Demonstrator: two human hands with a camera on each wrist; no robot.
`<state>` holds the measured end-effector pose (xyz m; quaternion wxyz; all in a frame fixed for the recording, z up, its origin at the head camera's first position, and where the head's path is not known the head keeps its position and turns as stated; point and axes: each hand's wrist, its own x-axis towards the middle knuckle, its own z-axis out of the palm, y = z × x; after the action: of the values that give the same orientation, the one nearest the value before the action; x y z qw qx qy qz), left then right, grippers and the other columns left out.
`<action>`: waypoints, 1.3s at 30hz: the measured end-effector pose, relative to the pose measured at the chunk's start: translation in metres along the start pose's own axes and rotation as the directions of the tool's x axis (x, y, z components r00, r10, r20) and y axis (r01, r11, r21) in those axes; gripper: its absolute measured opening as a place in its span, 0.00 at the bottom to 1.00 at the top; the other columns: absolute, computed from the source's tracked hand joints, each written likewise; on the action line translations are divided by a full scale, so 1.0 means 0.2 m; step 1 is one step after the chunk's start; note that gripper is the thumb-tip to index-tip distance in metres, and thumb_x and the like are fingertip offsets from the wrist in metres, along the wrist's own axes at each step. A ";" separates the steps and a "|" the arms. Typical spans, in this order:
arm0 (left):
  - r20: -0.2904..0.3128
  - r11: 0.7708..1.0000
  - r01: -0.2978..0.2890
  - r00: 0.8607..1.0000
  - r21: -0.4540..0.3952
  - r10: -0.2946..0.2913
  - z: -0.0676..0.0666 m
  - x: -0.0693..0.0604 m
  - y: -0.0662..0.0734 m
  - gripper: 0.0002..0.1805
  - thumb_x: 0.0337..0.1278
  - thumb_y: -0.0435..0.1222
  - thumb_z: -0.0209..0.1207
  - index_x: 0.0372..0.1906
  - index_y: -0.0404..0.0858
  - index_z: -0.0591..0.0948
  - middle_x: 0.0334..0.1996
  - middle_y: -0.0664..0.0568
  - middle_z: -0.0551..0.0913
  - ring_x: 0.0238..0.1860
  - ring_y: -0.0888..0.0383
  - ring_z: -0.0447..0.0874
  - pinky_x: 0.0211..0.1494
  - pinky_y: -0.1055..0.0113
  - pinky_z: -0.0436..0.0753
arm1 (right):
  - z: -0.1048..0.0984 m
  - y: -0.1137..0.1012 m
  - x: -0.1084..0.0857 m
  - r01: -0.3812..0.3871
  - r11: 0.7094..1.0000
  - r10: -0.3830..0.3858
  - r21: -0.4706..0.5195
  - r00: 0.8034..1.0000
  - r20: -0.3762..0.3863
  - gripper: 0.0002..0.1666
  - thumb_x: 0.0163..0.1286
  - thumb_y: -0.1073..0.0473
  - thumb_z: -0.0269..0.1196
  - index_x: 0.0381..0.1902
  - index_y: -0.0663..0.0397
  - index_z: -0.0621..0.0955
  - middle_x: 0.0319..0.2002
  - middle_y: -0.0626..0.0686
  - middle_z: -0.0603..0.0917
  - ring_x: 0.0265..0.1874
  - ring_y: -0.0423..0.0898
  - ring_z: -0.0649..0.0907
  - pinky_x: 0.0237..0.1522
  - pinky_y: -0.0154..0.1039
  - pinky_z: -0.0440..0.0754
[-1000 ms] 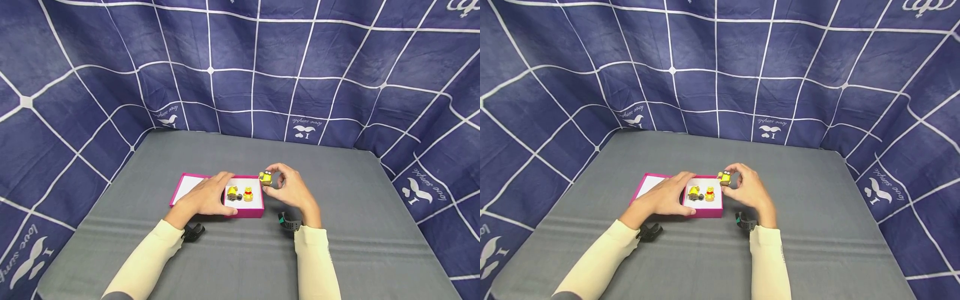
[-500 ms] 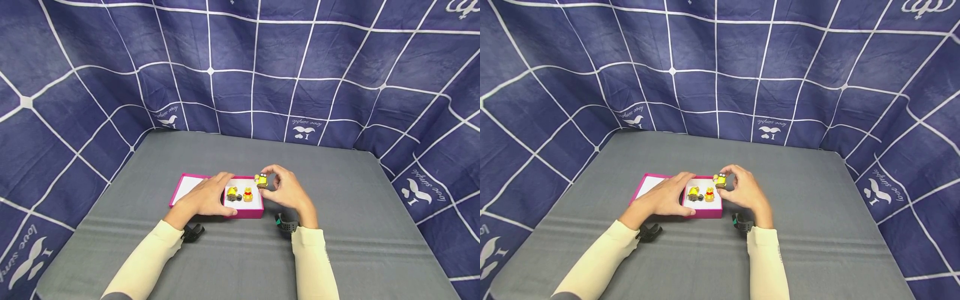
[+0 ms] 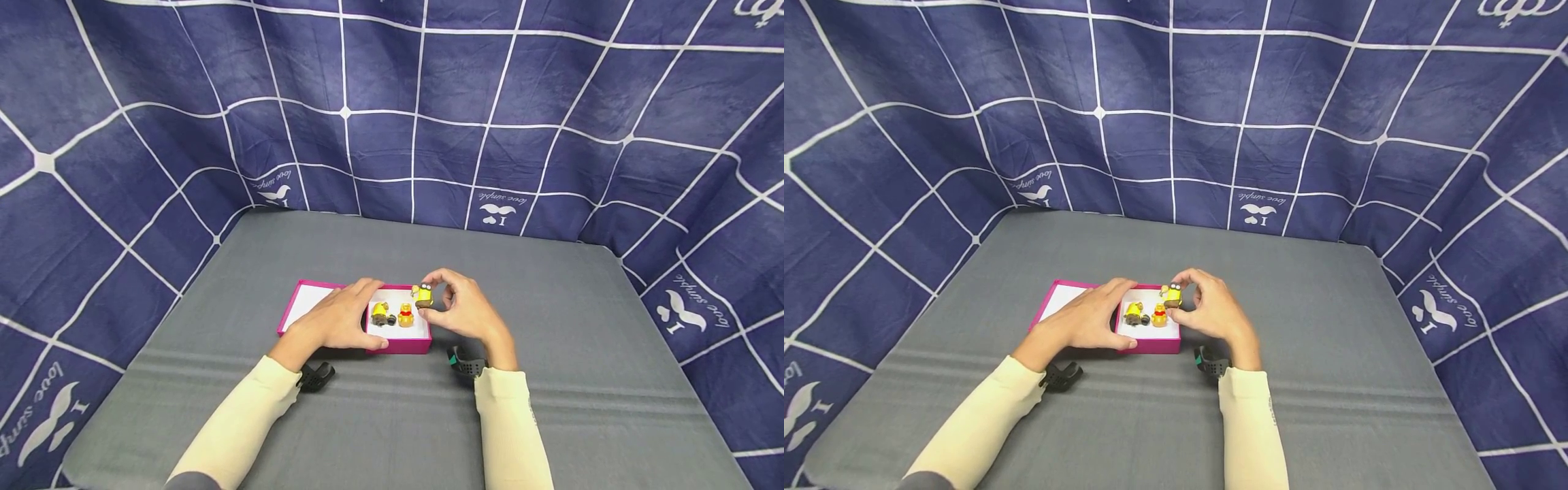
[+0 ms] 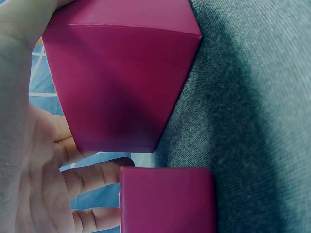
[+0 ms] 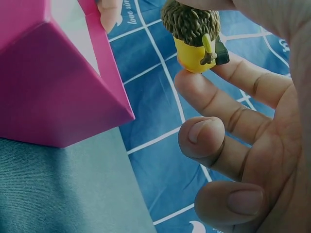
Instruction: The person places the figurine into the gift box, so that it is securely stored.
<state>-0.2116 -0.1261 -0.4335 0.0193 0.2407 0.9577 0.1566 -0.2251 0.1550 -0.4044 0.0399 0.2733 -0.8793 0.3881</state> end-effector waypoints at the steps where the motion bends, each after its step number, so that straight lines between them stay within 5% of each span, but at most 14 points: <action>1: 0.000 1.000 -0.002 1.000 0.000 0.002 0.00 0.00 0.00 0.64 0.33 0.78 0.61 0.77 0.51 0.58 0.71 0.58 0.66 0.65 0.58 0.73 0.69 0.49 0.71 | 0.00 0.00 0.00 0.003 1.000 -0.003 0.000 1.000 0.001 0.26 0.52 0.51 0.77 0.49 0.37 0.80 0.34 0.54 0.82 0.19 0.41 0.73 0.22 0.35 0.70; 7: -0.011 1.000 -0.012 1.000 -0.004 0.012 0.00 0.00 0.00 0.64 0.33 0.77 0.62 0.77 0.49 0.59 0.70 0.57 0.67 0.65 0.57 0.74 0.69 0.49 0.71 | 0.03 -0.01 0.01 0.015 1.000 -0.015 0.012 0.999 0.040 0.27 0.52 0.51 0.78 0.50 0.40 0.81 0.39 0.50 0.82 0.19 0.41 0.73 0.21 0.35 0.70; 18: -0.017 1.000 -0.015 1.000 0.002 0.015 0.00 -0.01 0.00 0.63 0.33 0.77 0.61 0.77 0.51 0.59 0.70 0.59 0.68 0.64 0.57 0.74 0.68 0.50 0.72 | 0.09 -0.04 0.04 0.037 0.998 -0.031 -0.060 0.995 0.099 0.28 0.49 0.51 0.77 0.49 0.43 0.82 0.30 0.58 0.82 0.23 0.43 0.74 0.26 0.36 0.72; 26: -0.050 0.999 -0.045 0.998 -0.003 0.045 0.00 0.00 0.00 0.62 0.32 0.74 0.64 0.76 0.51 0.61 0.69 0.59 0.69 0.63 0.58 0.75 0.66 0.53 0.74 | 0.13 -0.05 0.05 0.066 0.996 -0.059 -0.060 0.992 0.112 0.28 0.47 0.52 0.77 0.48 0.45 0.82 0.39 0.43 0.83 0.34 0.52 0.83 0.35 0.37 0.77; 39: -0.046 0.999 -0.043 0.998 -0.003 0.043 0.00 -0.01 0.00 0.61 0.33 0.74 0.64 0.75 0.52 0.61 0.68 0.60 0.69 0.61 0.59 0.76 0.65 0.54 0.75 | 0.16 -0.07 0.05 0.072 0.994 -0.061 -0.085 0.991 0.122 0.27 0.47 0.49 0.78 0.46 0.42 0.81 0.41 0.41 0.84 0.41 0.51 0.84 0.43 0.39 0.79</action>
<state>-0.2100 -0.1260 -0.4331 -0.0057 0.2576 0.9522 0.1642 -0.2228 0.1207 -0.4140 0.0125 0.3230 -0.8869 0.3301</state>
